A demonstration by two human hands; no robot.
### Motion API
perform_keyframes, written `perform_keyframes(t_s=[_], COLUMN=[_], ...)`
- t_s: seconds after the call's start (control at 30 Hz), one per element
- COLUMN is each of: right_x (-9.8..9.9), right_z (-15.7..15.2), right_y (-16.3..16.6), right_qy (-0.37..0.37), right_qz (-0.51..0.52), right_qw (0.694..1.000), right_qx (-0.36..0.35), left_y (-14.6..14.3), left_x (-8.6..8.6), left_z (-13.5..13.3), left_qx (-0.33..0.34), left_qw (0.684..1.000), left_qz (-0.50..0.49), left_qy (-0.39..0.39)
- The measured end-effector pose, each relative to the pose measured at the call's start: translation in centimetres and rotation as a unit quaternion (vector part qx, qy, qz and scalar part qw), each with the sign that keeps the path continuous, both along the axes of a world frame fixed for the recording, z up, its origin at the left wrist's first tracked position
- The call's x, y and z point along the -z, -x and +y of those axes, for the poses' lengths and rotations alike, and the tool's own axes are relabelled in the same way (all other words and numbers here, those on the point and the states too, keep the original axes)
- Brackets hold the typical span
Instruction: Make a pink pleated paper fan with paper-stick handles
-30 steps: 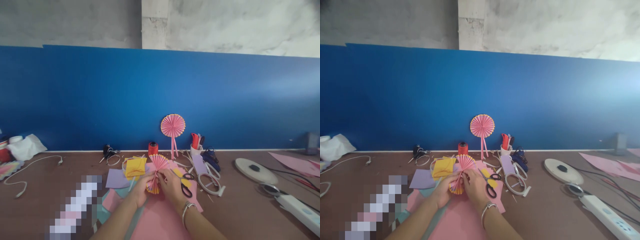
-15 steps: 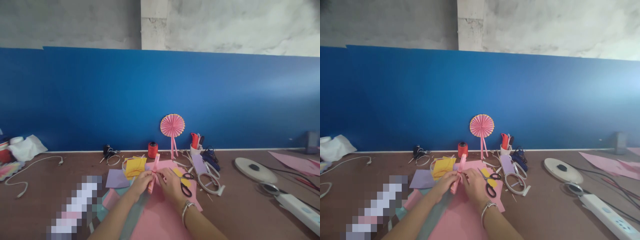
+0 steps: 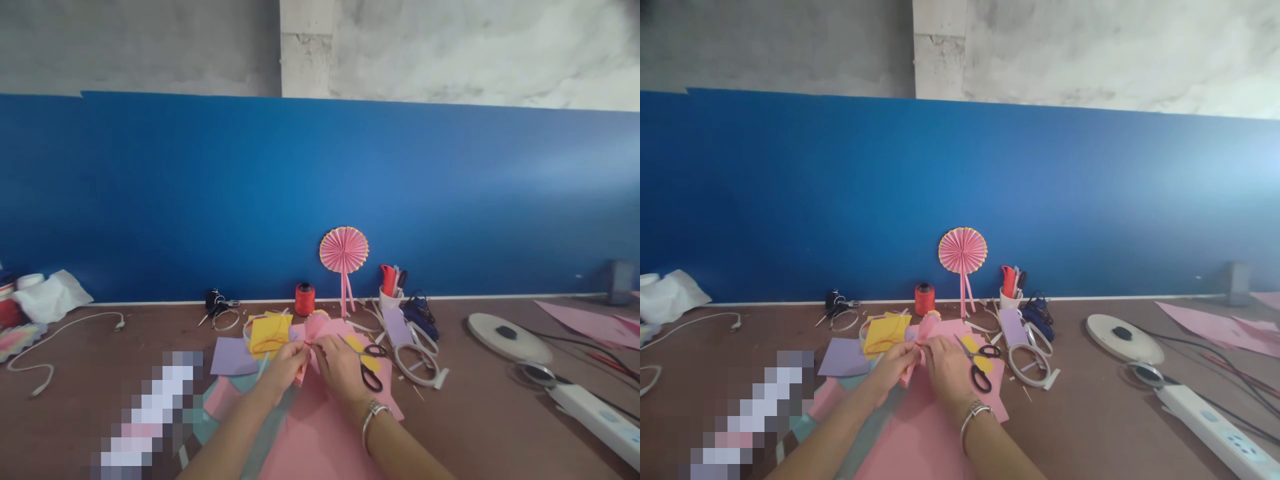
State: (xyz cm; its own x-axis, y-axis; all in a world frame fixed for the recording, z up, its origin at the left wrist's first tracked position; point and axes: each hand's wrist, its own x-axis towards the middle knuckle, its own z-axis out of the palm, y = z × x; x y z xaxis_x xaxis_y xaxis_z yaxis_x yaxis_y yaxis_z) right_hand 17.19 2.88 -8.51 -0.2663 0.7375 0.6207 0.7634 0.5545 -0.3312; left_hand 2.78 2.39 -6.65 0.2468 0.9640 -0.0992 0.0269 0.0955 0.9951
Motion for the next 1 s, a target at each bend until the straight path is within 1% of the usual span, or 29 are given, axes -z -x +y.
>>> perform_keyframes(t_s=[0.1, 0.23, 0.3, 0.43, 0.6, 0.73, 0.9, 1.0], right_x=[0.2, 0.4, 0.4, 0.3, 0.1, -0.2, -0.5, -0.3], right_z=[0.0, 0.1, 0.2, 0.3, 0.1, -0.2, -0.3, -0.1], right_y=[0.1, 0.2, 0.1, -0.2, -0.2, 0.0, 0.1, 0.1], right_qy=[-0.013, -0.014, 0.000, 0.032, 0.060, 0.065, 0.026, 0.009], right_qz=[-0.020, -0.019, 0.003, 0.078, 0.087, 0.100, 0.087, 0.079], right_qw=[1.000, 0.999, 1.000, 0.996, 0.994, 0.993, 0.996, 0.997], right_qx=[0.019, 0.038, 0.028, 0.001, -0.021, -0.020, -0.016, -0.006], left_y=[-0.1, -0.3, -0.3, -0.3, -0.3, -0.4, -0.7, -1.1], left_x=[0.1, 0.2, 0.2, 0.1, 0.1, 0.1, 0.3, 0.6], left_z=[0.0, 0.0, 0.0, -0.1, -0.1, 0.0, -0.1, -0.1], left_qx=[-0.005, -0.006, -0.007, -0.004, -0.010, -0.021, -0.061, -0.066], left_qw=[1.000, 0.999, 0.997, 0.992, 0.988, 0.992, 0.998, 0.997], left_qz=[-0.011, -0.040, -0.065, -0.121, -0.148, -0.119, -0.033, 0.008], left_qy=[0.006, 0.024, 0.032, 0.043, 0.039, 0.023, -0.009, -0.026])
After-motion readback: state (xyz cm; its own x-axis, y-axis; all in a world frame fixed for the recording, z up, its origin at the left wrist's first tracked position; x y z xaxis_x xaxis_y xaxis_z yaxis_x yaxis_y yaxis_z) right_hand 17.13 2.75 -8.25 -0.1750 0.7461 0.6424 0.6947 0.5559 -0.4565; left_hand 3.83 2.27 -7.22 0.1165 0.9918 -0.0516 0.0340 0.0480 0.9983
